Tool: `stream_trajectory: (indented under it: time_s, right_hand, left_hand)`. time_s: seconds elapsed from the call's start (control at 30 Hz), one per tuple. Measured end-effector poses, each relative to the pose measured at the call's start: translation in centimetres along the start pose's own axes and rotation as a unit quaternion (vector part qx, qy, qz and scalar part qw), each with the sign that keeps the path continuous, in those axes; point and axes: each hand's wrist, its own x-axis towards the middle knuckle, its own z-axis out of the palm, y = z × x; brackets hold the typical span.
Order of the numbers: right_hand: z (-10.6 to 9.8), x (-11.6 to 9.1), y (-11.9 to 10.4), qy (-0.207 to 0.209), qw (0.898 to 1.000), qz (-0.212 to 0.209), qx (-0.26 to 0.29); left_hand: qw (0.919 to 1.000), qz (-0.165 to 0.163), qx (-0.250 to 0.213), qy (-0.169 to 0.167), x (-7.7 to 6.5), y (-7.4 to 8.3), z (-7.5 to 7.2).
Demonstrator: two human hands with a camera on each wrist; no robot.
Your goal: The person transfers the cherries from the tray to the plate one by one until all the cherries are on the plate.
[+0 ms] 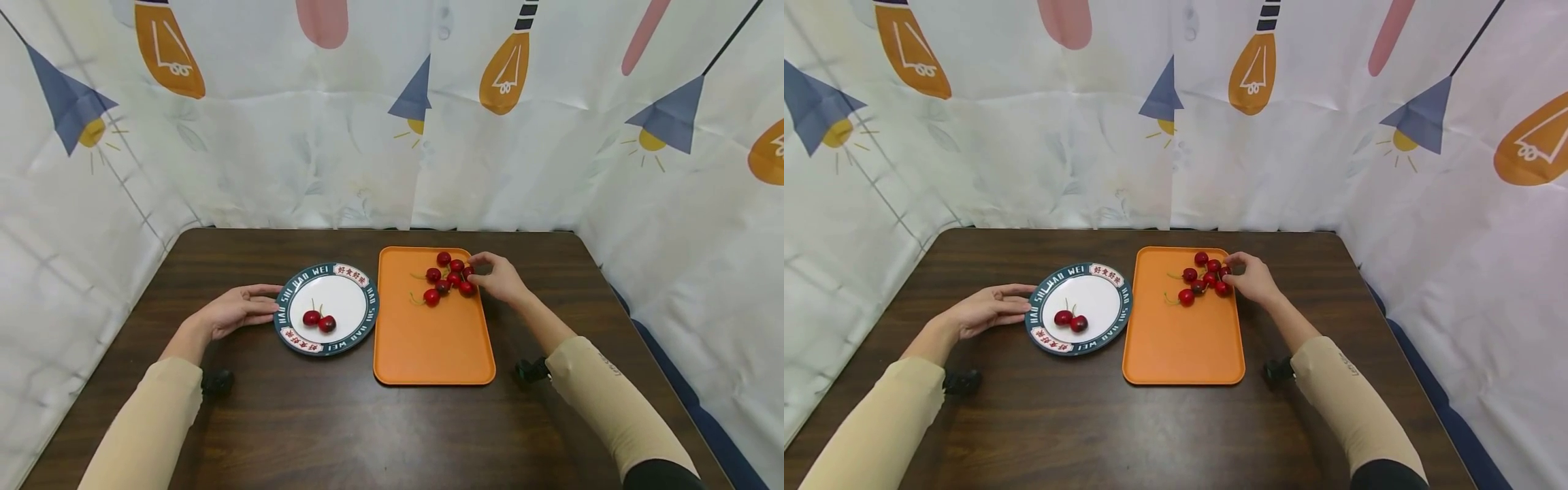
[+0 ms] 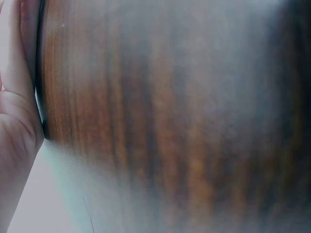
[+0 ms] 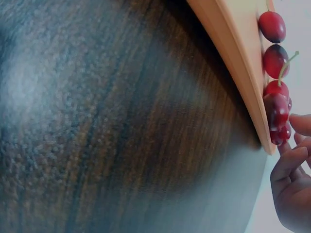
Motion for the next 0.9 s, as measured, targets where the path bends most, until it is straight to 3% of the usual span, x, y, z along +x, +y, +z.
stream_trajectory:
  time_s: [0.7,0.9]
  right_hand:
    - [0.05,0.18,-0.03,-0.036,0.999,0.011,-0.019]
    - [0.19,0.18,0.05,-0.053,0.998,-0.010,-0.039]
  left_hand:
    - [1.0000,-0.001,-0.005,0.004,-0.02,-0.04,0.12]
    - [1.0000,-0.001,-0.005,0.004,0.03,-0.16,-0.02]
